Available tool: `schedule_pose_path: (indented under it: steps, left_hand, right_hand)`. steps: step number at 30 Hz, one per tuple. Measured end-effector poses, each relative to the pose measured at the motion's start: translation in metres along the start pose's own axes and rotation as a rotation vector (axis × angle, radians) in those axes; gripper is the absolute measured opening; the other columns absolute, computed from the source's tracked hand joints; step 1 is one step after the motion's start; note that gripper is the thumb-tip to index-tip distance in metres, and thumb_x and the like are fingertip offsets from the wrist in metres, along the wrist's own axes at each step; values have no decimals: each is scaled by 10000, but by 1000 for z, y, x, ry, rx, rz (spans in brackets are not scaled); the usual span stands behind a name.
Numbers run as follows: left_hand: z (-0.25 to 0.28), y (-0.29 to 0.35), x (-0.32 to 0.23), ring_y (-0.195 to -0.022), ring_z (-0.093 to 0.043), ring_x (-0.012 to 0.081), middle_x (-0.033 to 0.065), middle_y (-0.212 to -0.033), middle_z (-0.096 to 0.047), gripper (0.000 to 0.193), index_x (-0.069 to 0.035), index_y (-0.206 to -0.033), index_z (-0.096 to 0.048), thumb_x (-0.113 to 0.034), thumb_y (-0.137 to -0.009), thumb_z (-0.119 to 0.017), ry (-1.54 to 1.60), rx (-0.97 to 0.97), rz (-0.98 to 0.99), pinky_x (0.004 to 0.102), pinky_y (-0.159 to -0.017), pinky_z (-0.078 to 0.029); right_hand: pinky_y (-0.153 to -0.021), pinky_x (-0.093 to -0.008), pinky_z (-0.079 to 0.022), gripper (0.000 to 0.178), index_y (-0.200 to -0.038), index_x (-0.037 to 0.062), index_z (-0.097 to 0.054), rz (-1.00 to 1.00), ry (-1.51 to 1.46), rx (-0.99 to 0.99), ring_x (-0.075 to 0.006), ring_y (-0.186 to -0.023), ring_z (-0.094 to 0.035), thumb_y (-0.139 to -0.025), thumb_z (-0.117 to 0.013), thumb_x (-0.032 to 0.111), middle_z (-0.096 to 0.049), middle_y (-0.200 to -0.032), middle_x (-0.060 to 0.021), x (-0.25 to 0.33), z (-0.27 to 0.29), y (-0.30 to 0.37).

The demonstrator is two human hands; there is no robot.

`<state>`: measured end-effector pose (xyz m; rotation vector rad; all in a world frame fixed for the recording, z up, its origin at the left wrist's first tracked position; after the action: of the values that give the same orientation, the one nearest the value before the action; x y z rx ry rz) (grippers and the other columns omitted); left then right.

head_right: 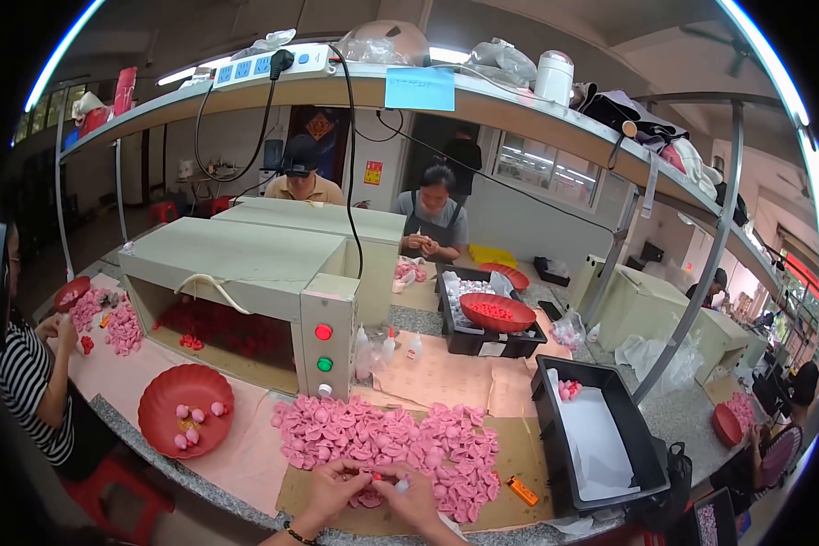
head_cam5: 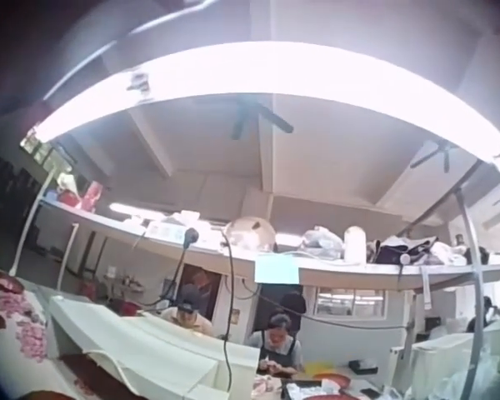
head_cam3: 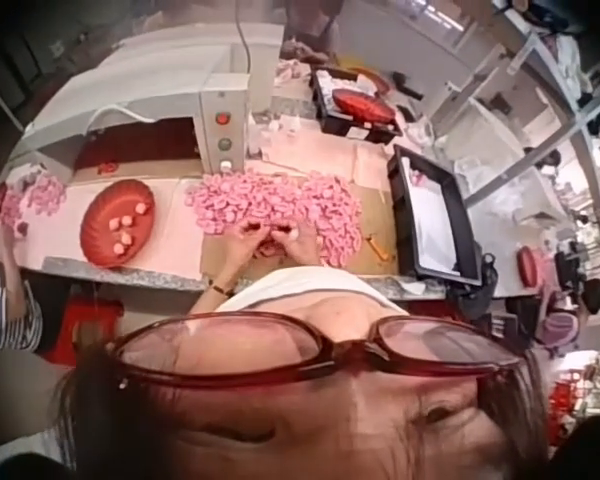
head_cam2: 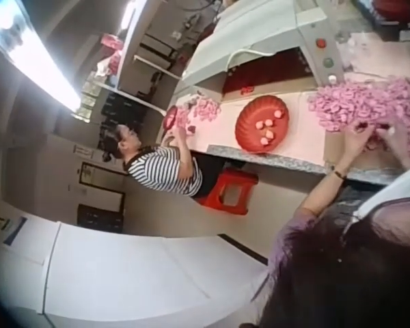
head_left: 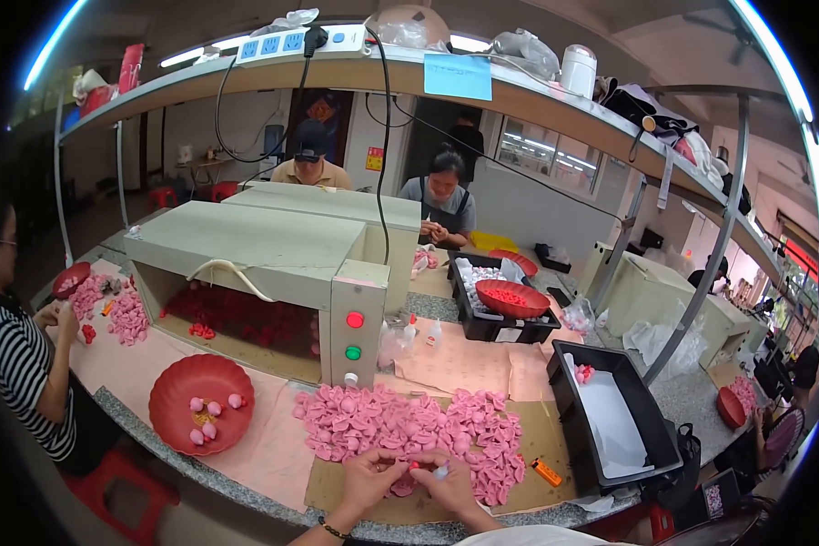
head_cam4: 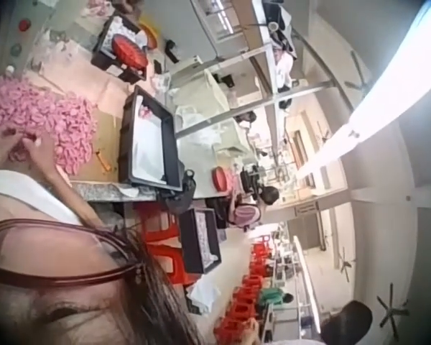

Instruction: Apply adhesive to small pink plastic toy components and assemble them into larger parts.

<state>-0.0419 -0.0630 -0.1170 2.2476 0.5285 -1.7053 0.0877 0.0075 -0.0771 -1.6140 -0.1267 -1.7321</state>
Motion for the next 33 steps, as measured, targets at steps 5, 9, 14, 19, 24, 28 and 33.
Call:
schedule_pose_path:
  steps: [5, 9, 14, 19, 24, 28, 33]
  left_hand:
    - [-3, 6, 2, -729, -614, 101, 81, -896, -641, 167, 43, -981, -601, 8, -819, -620, 155, 40, -107, 219, -630, -522]
    - [-7, 9, 0, -736, -621, 108, 84, -890, -642, 186, 41, -1010, -591, 4, -828, -608, 98, 44, -69, 223, -644, -532]
    - [-8, 6, 2, -727, -624, 109, 84, -886, -646, 191, 37, -1019, -588, -10, -834, -606, 103, 101, 1, 224, -648, -535]
    - [-26, -16, -13, -755, -623, 104, 70, -875, -640, 227, 39, -1032, -580, -9, -816, -630, 83, 198, -78, 212, -667, -528]
    - [-49, -42, -69, -777, -605, 97, 57, -870, -628, 224, 42, -974, -575, 31, -770, -663, 52, 280, -243, 208, -670, -508]
    - [-64, -58, -107, -761, -604, 90, 56, -840, -635, 161, 39, -908, -579, 32, -767, -656, -14, 363, -335, 207, -645, -499]
    - [-76, -63, -142, -831, -600, 99, 75, -931, -617, 203, 62, -934, -603, 31, -741, -660, -244, 384, -554, 218, -725, -503]
  right_hand:
    - [-676, -247, -471, 212, -941, -5, -657, 69, 156, -27, -136, -754, -591, -735, -676, 41, -625, -834, -71, 7, -3, 2]
    - [-659, -229, -470, 186, -932, -8, -655, -82, 44, -40, -111, -739, -588, -753, -669, 39, -639, -861, -64, -7, -3, 4]
    - [-593, -185, -457, 197, -972, -20, -626, -315, -216, -50, -86, -665, -577, -782, -649, 25, -636, -866, -63, -21, -6, 5]
    - [-568, -180, -444, 148, -910, -19, -599, -301, -170, -115, -69, -674, -568, -776, -653, 16, -630, -822, -56, -4, 10, -8]
    - [-529, -203, -453, 119, -850, -20, -569, -93, -305, -222, -92, -613, -565, -763, -650, -8, -611, -749, -68, 20, 31, -35]
    - [-543, -201, -443, 101, -843, -20, -595, -23, -332, -173, -97, -624, -562, -762, -654, -17, -595, -759, -55, 48, 51, -60]
    - [-549, -202, -434, 198, -899, -15, -643, 485, 225, -210, -100, -645, -547, -706, -672, -53, -574, -858, -84, 104, 54, -76]
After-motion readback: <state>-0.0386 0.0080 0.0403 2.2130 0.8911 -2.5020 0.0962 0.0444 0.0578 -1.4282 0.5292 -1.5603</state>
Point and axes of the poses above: each hand's wrist, its own y-axis away from the middle knuckle, its own z-axis out of the back of the hand, x = y × z, the point moved 5 cm from there along -y, towards the middle knuckle
